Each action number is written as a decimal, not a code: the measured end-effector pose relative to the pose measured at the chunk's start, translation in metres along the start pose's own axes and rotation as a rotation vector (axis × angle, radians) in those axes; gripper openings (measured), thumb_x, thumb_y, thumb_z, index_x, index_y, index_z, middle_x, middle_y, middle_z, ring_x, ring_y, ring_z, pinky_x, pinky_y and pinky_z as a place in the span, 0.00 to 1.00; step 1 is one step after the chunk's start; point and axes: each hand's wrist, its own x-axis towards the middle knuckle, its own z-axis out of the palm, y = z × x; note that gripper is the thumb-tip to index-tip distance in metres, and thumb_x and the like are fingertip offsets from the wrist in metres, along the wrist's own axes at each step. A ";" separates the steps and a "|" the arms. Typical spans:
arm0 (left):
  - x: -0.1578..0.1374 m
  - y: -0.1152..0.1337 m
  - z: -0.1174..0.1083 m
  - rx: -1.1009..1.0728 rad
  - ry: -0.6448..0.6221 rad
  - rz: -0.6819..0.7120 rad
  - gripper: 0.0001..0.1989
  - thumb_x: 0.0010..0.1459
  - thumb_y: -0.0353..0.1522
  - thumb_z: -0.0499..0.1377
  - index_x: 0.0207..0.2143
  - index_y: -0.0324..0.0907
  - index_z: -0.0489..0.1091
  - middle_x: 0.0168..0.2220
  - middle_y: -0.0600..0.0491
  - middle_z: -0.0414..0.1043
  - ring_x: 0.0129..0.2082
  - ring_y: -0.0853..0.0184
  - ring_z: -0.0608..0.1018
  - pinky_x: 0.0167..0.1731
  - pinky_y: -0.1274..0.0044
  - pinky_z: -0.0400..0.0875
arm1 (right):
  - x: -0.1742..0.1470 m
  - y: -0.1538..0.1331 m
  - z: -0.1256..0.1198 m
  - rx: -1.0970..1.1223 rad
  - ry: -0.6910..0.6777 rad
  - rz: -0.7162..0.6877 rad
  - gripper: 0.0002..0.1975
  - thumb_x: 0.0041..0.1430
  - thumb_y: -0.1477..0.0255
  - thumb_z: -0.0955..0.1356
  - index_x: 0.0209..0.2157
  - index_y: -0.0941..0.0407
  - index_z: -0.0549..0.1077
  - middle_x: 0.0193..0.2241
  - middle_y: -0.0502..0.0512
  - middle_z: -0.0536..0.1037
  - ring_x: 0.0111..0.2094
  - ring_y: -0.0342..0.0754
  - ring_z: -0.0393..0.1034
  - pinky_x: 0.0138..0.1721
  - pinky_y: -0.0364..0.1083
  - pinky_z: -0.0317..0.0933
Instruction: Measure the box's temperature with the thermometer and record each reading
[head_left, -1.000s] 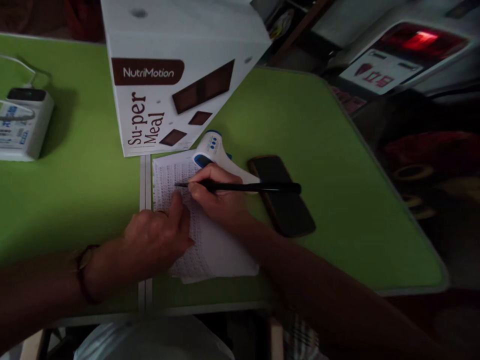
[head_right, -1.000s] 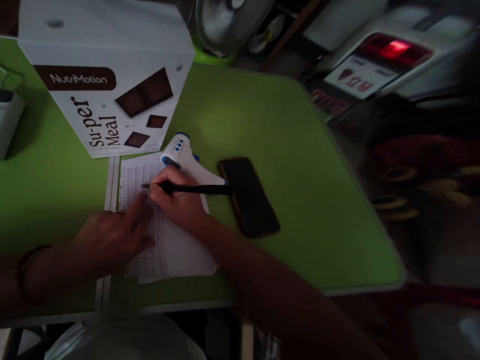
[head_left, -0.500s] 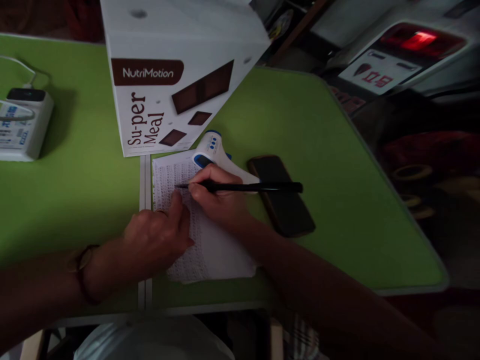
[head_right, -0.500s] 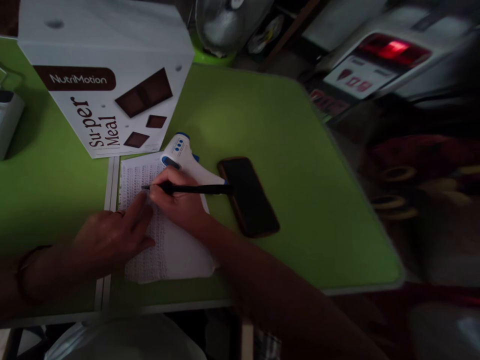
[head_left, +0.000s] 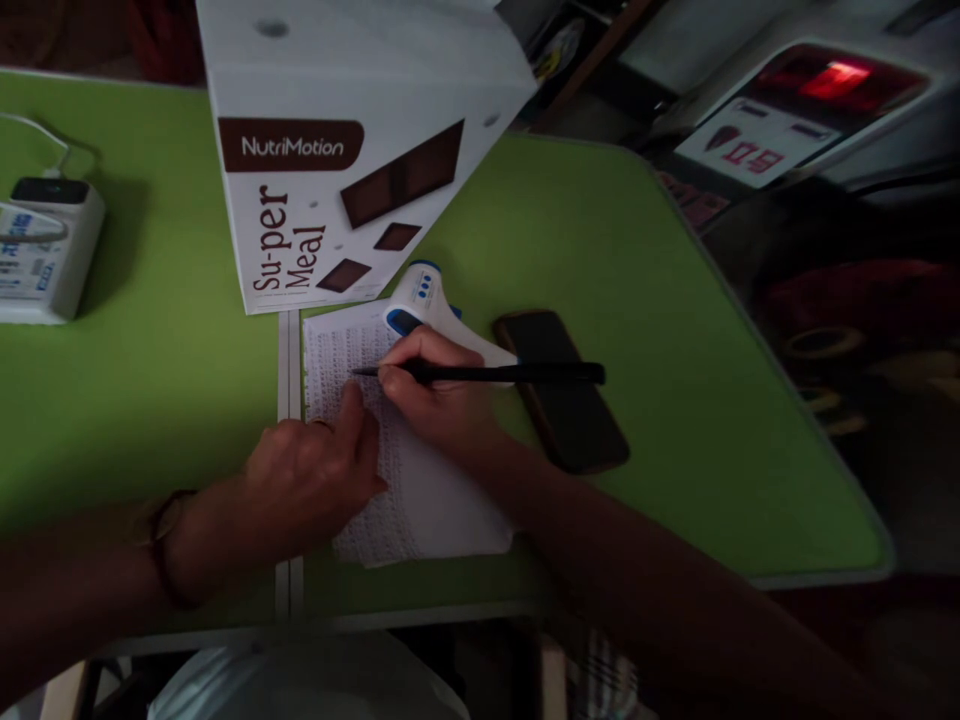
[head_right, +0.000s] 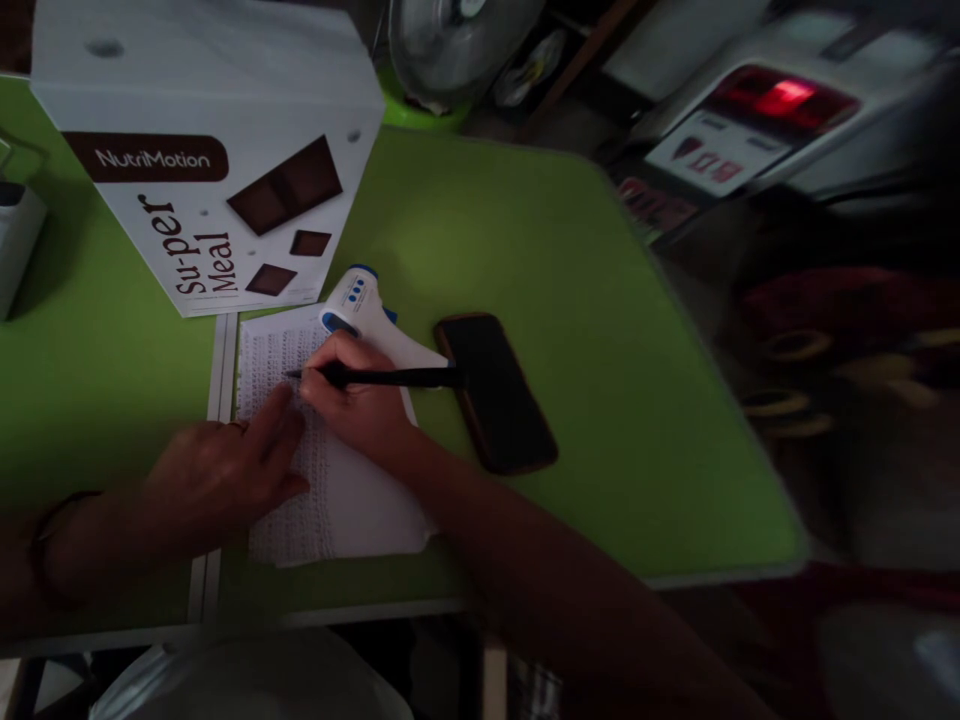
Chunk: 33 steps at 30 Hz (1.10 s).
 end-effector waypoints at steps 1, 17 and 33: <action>0.000 0.000 0.000 -0.004 -0.008 -0.002 0.27 0.61 0.46 0.60 0.50 0.29 0.73 0.55 0.27 0.69 0.17 0.66 0.74 0.13 0.73 0.66 | 0.000 -0.001 0.000 -0.002 -0.008 0.006 0.05 0.48 0.77 0.65 0.22 0.55 0.66 0.17 0.45 0.65 0.20 0.39 0.55 0.22 0.42 0.55; 0.001 -0.001 -0.001 -0.018 -0.008 0.000 0.26 0.61 0.45 0.61 0.49 0.30 0.73 0.54 0.28 0.70 0.18 0.66 0.75 0.13 0.73 0.67 | 0.001 -0.002 0.002 -0.039 0.080 0.070 0.05 0.47 0.73 0.64 0.20 0.54 0.65 0.16 0.46 0.66 0.19 0.40 0.56 0.21 0.42 0.56; -0.001 -0.002 0.000 0.000 0.123 0.059 0.13 0.62 0.33 0.56 0.40 0.32 0.76 0.47 0.36 0.77 0.16 0.67 0.74 0.12 0.74 0.66 | -0.001 0.002 0.000 0.017 -0.034 0.003 0.05 0.50 0.76 0.65 0.23 0.54 0.66 0.19 0.45 0.68 0.21 0.41 0.59 0.24 0.43 0.59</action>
